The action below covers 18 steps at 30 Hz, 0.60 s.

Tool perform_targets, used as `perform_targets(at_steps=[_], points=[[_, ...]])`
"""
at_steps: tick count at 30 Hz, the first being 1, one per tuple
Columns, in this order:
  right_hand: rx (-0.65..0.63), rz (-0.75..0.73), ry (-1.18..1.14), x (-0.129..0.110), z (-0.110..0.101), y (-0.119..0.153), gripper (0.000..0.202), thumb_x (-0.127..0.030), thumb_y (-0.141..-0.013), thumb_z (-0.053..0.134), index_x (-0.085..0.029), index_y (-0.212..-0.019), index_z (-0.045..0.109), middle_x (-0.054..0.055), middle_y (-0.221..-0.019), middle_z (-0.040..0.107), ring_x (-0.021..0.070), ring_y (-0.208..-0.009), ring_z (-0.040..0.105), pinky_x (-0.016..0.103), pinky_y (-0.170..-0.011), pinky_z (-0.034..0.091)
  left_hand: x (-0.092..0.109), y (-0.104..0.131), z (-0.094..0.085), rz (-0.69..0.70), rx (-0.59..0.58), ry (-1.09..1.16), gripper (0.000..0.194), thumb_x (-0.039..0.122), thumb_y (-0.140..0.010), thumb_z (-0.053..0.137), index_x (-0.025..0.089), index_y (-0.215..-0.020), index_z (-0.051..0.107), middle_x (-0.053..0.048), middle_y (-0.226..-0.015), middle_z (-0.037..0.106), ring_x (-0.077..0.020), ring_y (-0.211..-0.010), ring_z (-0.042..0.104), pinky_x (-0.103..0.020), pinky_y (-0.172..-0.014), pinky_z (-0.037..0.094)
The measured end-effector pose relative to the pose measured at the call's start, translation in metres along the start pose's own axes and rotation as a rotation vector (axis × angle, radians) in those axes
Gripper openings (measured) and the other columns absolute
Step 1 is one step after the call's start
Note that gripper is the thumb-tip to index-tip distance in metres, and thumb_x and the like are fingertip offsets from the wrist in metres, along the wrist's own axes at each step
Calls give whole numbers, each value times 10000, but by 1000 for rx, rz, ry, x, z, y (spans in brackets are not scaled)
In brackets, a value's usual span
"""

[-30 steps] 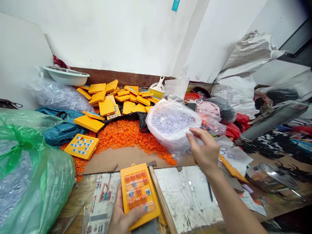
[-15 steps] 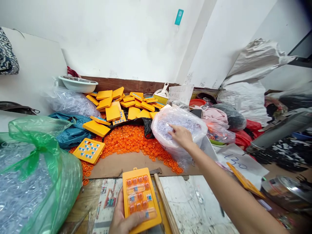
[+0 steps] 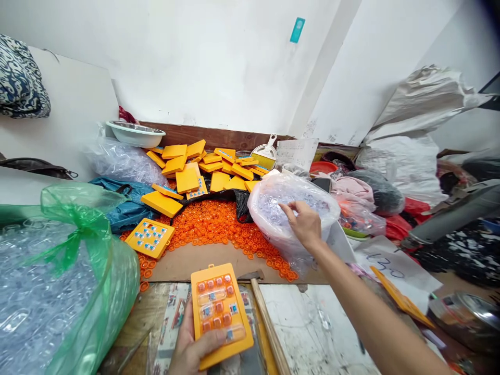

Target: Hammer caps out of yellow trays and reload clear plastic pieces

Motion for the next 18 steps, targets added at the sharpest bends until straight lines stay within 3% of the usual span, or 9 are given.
perform_targets(at_steps=[2, 4, 7, 8, 10, 14, 18], points=[[37, 1, -212, -18, -8, 27, 253, -407, -838, 635, -185, -738, 566, 63, -1001, 648, 190, -905, 612, 378, -828, 500, 2, -1, 0, 12, -4, -2, 1141, 147, -412, 863, 187, -1382, 263, -143, -935, 754, -390, -898, 699, -423, -737, 570], [-55, 33, -423, -36, 0, 67, 323, -513, -773, 658, -213, -717, 551, 43, -813, 660, 178, -707, 626, 339, -677, 531, 2, -3, 1, 17, -11, -2, 1122, 153, -421, 863, 186, -1373, 271, -154, -957, 749, -393, -900, 697, -438, -748, 569], [-307, 182, -695, -55, 34, 142, 475, -546, -733, 685, -199, -1034, 565, -14, -623, 660, 185, -502, 628, 306, -446, 521, 3, -4, 4, 44, -19, -3, 1088, 166, -429, 869, 192, -1356, 300, -153, -973, 746, -391, -923, 691, -463, -801, 557], [-350, 242, -751, -57, 44, 164, 530, -534, -755, 672, -188, -1141, 560, -15, -615, 666, 188, -504, 637, 302, -441, 523, 3, -4, 5, 61, -21, -4, 1079, 175, -430, 873, 195, -1350, 309, -152, -985, 743, -387, -941, 686, -461, -817, 552], [-365, 343, -816, -52, 58, 198, 452, -506, -771, 672, -189, -1092, 652, 33, -709, 723, 197, -589, 675, 308, -518, 553, 4, -2, 6, 100, -24, -11, 1056, 201, -442, 880, 195, -1337, 320, -152, -1004, 739, -374, -960, 681, -445, -829, 550], [-266, 446, -848, -28, 63, 224, 274, -466, -694, 759, -219, -811, 758, 66, -857, 736, 237, -815, 676, 329, -737, 551, 5, 0, 3, 166, -30, -38, 998, 238, -490, 879, 206, -1317, 323, -121, -970, 743, -330, -918, 696, -377, -783, 564], [-235, 487, -875, -18, 58, 232, 329, -494, -623, 803, -221, -792, 734, 41, -730, 677, 210, -681, 643, 299, -605, 538, 4, -4, -10, 239, 17, -128, 1025, 295, -495, 882, 199, -1346, 319, -131, -1000, 730, -333, -896, 698, -379, -780, 565]])
Point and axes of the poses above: each hand's wrist, its own y-axis away from the middle knuckle, its own z-axis out of the palm, x = y × z, the point moved 9 cm from there along -y, towards the middle knuckle
